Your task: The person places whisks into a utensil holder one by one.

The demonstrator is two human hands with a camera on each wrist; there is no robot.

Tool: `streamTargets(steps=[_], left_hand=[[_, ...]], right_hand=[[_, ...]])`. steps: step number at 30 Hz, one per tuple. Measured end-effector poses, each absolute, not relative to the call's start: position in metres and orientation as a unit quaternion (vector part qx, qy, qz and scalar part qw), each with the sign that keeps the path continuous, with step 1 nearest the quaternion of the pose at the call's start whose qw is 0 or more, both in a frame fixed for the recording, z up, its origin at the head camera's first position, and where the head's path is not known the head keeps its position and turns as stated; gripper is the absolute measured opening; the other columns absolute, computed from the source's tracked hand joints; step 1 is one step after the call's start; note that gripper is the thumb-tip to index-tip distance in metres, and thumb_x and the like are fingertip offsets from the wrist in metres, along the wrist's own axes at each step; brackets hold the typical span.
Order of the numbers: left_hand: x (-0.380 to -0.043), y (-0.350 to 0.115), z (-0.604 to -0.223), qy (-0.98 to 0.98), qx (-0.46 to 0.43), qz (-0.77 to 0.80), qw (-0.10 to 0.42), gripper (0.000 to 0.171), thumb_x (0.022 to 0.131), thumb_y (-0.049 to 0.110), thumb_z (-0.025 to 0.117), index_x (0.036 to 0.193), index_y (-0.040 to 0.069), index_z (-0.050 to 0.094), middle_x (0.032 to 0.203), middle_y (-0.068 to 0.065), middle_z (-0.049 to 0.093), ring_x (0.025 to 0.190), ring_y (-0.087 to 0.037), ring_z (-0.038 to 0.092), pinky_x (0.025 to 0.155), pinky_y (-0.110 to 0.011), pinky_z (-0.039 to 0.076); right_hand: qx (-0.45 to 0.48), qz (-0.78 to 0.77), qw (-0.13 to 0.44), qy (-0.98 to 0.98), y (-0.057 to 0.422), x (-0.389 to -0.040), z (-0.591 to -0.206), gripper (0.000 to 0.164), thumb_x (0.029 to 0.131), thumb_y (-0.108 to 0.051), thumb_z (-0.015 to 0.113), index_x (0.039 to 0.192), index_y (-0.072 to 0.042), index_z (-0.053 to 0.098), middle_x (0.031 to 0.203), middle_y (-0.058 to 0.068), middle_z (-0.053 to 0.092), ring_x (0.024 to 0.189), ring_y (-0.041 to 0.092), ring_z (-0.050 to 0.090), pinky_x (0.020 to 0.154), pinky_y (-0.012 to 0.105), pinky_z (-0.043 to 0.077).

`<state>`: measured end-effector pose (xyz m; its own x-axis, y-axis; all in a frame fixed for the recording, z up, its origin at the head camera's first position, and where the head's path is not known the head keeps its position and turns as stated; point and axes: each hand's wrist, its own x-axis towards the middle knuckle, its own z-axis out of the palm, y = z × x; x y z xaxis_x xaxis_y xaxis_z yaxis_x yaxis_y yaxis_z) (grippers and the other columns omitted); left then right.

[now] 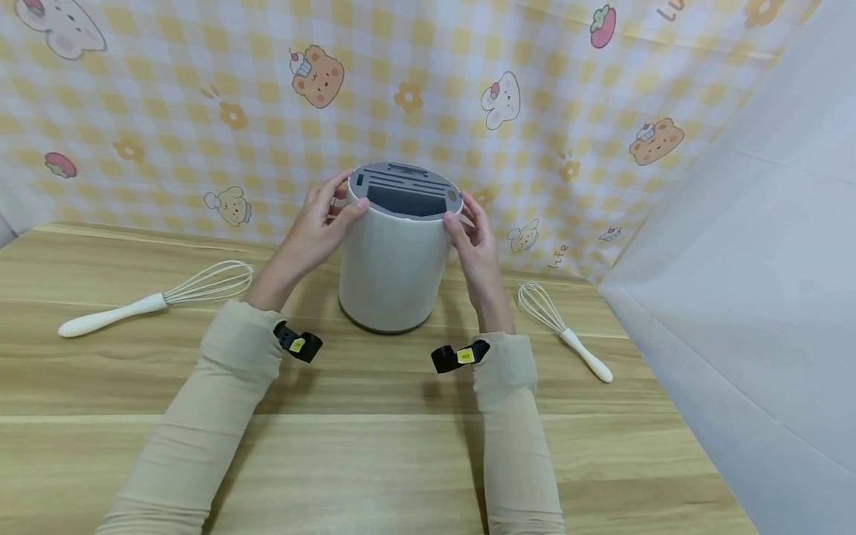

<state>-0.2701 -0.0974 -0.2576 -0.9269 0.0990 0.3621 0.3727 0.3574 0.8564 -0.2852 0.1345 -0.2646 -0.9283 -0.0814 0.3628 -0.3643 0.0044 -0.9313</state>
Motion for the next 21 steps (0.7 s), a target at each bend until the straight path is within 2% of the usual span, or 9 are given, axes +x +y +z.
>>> streamTargets(steps=[14, 21], left_hand=[[-0.2687, -0.1008, -0.2573, -0.809, -0.154, -0.557, 0.112, 0.063, 0.094, 0.043, 0.047, 0.148, 0.022, 0.022, 0.136, -0.018, 0.029, 0.118, -0.033, 0.041, 0.102, -0.049, 0.037], [-0.2663, -0.1006, -0.2579, -0.809, -0.154, -0.556, 0.115, 0.064, 0.094, 0.041, 0.047, 0.149, 0.02, 0.022, 0.134, -0.018, 0.029, 0.116, -0.032, 0.039, 0.1, -0.047, 0.038]], right_hand=[[0.158, 0.691, 0.107, -0.697, 0.1331, -0.2818, -0.2647, 0.056, 0.092, -0.024, 0.056, 0.143, -0.018, 0.035, 0.14, 0.006, 0.04, 0.118, 0.018, 0.047, 0.105, 0.037, 0.039], [0.162, 0.694, 0.106, -0.693, 0.1334, -0.2812, -0.2659, 0.056, 0.092, -0.022, 0.056, 0.143, -0.015, 0.035, 0.139, 0.007, 0.04, 0.117, 0.018, 0.047, 0.104, 0.037, 0.039]])
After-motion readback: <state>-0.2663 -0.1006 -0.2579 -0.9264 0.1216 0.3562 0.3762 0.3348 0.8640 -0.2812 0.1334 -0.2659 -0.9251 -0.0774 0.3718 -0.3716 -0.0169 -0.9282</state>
